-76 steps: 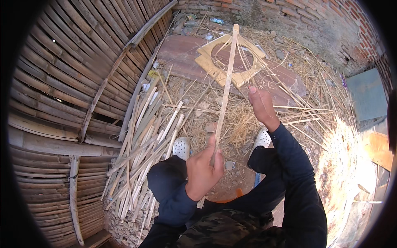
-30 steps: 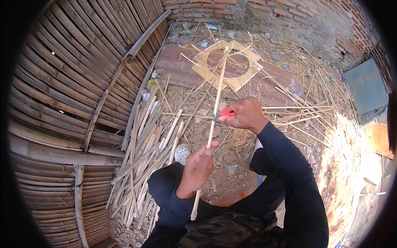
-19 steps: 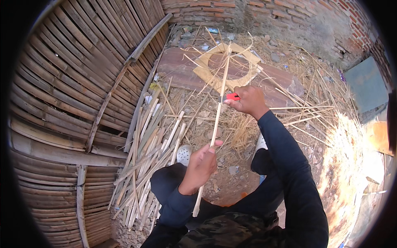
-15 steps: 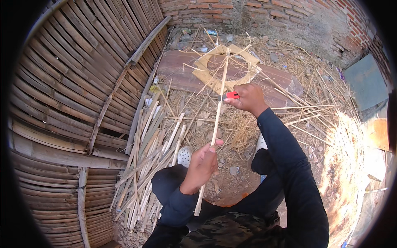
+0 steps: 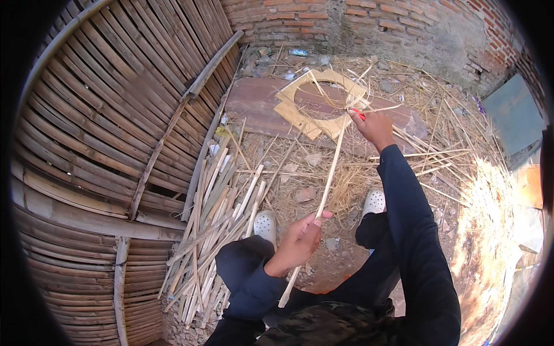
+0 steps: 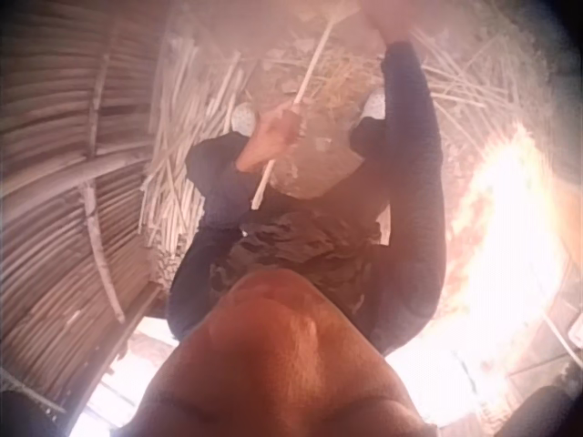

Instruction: The person sits on the ground and uses a red utility knife to split a long bamboo stick into thin strips. They hold the stick with one hand and carefully shave off layers with the other, creating a pile of bamboo shavings.

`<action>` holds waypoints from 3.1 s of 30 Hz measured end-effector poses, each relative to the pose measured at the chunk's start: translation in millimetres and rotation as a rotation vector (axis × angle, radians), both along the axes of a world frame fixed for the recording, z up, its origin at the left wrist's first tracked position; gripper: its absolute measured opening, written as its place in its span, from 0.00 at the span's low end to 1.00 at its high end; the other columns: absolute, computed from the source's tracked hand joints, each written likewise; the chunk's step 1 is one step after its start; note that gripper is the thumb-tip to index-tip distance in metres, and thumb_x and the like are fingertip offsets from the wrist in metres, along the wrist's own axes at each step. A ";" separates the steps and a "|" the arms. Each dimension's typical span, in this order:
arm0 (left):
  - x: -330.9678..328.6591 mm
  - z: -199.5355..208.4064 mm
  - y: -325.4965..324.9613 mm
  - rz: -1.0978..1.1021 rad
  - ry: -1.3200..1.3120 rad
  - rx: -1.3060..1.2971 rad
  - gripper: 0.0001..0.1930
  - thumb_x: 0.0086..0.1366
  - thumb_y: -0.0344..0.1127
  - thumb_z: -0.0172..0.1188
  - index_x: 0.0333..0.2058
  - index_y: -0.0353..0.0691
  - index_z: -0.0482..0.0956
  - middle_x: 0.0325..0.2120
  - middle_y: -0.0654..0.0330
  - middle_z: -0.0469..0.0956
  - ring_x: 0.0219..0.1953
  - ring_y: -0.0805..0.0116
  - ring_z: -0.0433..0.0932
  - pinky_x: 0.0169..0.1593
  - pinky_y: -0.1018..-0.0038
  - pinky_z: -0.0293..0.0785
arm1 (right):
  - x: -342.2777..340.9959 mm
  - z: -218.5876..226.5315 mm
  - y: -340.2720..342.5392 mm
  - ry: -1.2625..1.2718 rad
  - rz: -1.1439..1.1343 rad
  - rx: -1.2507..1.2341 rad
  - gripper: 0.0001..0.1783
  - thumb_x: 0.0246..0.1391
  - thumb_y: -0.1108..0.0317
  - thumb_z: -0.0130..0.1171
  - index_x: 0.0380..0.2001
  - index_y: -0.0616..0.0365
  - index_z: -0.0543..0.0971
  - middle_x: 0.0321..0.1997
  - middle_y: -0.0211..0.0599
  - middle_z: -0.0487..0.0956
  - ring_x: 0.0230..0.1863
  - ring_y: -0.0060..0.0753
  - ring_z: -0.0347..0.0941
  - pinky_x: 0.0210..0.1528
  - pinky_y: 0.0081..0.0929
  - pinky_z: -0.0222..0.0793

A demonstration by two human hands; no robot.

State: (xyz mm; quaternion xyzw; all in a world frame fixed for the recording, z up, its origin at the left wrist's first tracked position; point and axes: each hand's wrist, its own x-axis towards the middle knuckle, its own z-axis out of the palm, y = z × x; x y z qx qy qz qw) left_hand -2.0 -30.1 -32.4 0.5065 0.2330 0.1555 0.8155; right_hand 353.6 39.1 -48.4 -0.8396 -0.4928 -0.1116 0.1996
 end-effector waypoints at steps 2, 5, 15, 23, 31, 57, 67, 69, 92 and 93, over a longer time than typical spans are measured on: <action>-0.3 -0.9 5.5 0.015 -0.002 -0.080 0.17 0.75 0.38 0.40 0.55 0.35 0.67 0.15 0.72 0.57 0.14 0.84 0.54 0.20 0.83 0.54 | -3.5 2.6 2.8 0.340 0.021 -0.106 0.44 0.53 0.26 0.41 0.19 0.60 0.81 0.13 0.45 0.73 0.17 0.46 0.71 0.20 0.41 0.65; -4.3 -2.9 21.0 0.106 0.012 -0.139 0.16 0.75 0.38 0.37 0.50 0.35 0.68 0.14 0.69 0.60 0.11 0.80 0.56 0.18 0.82 0.57 | -20.4 24.0 -2.3 0.982 0.137 -0.378 0.46 0.52 0.23 0.40 0.16 0.61 0.78 0.10 0.40 0.68 0.13 0.43 0.63 0.18 0.40 0.59; -4.4 1.4 25.8 0.247 0.048 -0.030 0.13 0.75 0.40 0.38 0.40 0.38 0.68 0.11 0.68 0.58 0.09 0.79 0.53 0.16 0.81 0.53 | -156.4 26.8 -65.5 0.163 0.747 -0.090 0.36 0.50 0.30 0.50 0.15 0.54 0.79 0.09 0.43 0.71 0.14 0.48 0.72 0.18 0.39 0.64; -14.0 3.2 14.4 0.169 0.128 0.129 0.11 0.74 0.39 0.41 0.40 0.40 0.70 0.15 0.74 0.58 0.17 0.86 0.53 0.21 0.84 0.50 | -141.7 19.0 -57.1 0.077 0.594 -0.078 0.33 0.47 0.30 0.53 0.20 0.50 0.82 0.10 0.39 0.73 0.14 0.43 0.73 0.17 0.36 0.66; -14.3 -2.3 14.5 0.248 0.141 0.267 0.10 0.74 0.39 0.42 0.40 0.40 0.69 0.14 0.75 0.58 0.16 0.87 0.53 0.20 0.85 0.48 | -141.9 7.3 -45.3 -0.024 0.616 -0.013 0.33 0.45 0.30 0.56 0.12 0.50 0.73 0.10 0.34 0.71 0.12 0.41 0.70 0.16 0.37 0.63; -1.7 -6.3 2.9 0.224 0.151 0.566 0.08 0.73 0.35 0.42 0.38 0.40 0.68 0.18 0.74 0.59 0.20 0.86 0.55 0.24 0.83 0.53 | -68.0 -4.1 3.2 -0.208 0.474 0.170 0.35 0.44 0.26 0.54 0.14 0.51 0.77 0.10 0.37 0.72 0.15 0.43 0.73 0.20 0.37 0.68; 5.1 -15.8 -23.2 0.088 0.155 0.577 0.09 0.73 0.36 0.42 0.38 0.40 0.69 0.18 0.71 0.61 0.20 0.83 0.58 0.25 0.79 0.57 | 4.2 -29.4 1.2 -0.080 0.059 -0.004 0.39 0.51 0.27 0.46 0.21 0.55 0.82 0.15 0.45 0.76 0.22 0.48 0.76 0.24 0.45 0.69; 7.4 -10.7 -22.8 0.077 0.155 0.597 0.09 0.73 0.37 0.42 0.38 0.39 0.69 0.18 0.71 0.61 0.20 0.83 0.59 0.25 0.79 0.57 | 13.9 -28.3 1.2 -0.090 0.038 0.030 0.40 0.52 0.28 0.44 0.20 0.56 0.82 0.15 0.46 0.76 0.22 0.48 0.76 0.24 0.45 0.68; 1.6 11.3 13.3 0.137 -0.060 -0.073 0.12 0.75 0.41 0.40 0.40 0.39 0.68 0.12 0.70 0.58 0.11 0.80 0.54 0.17 0.80 0.54 | -95.2 29.7 -49.9 0.359 0.468 -0.021 0.38 0.54 0.32 0.48 0.14 0.59 0.76 0.11 0.46 0.70 0.16 0.49 0.71 0.21 0.38 0.64; 1.9 11.6 13.7 0.145 -0.071 -0.074 0.12 0.75 0.41 0.40 0.40 0.39 0.68 0.12 0.70 0.58 0.11 0.81 0.54 0.17 0.81 0.54 | -108.8 28.0 -57.2 0.314 0.537 -0.007 0.36 0.53 0.33 0.50 0.14 0.57 0.77 0.12 0.45 0.73 0.17 0.49 0.72 0.20 0.37 0.65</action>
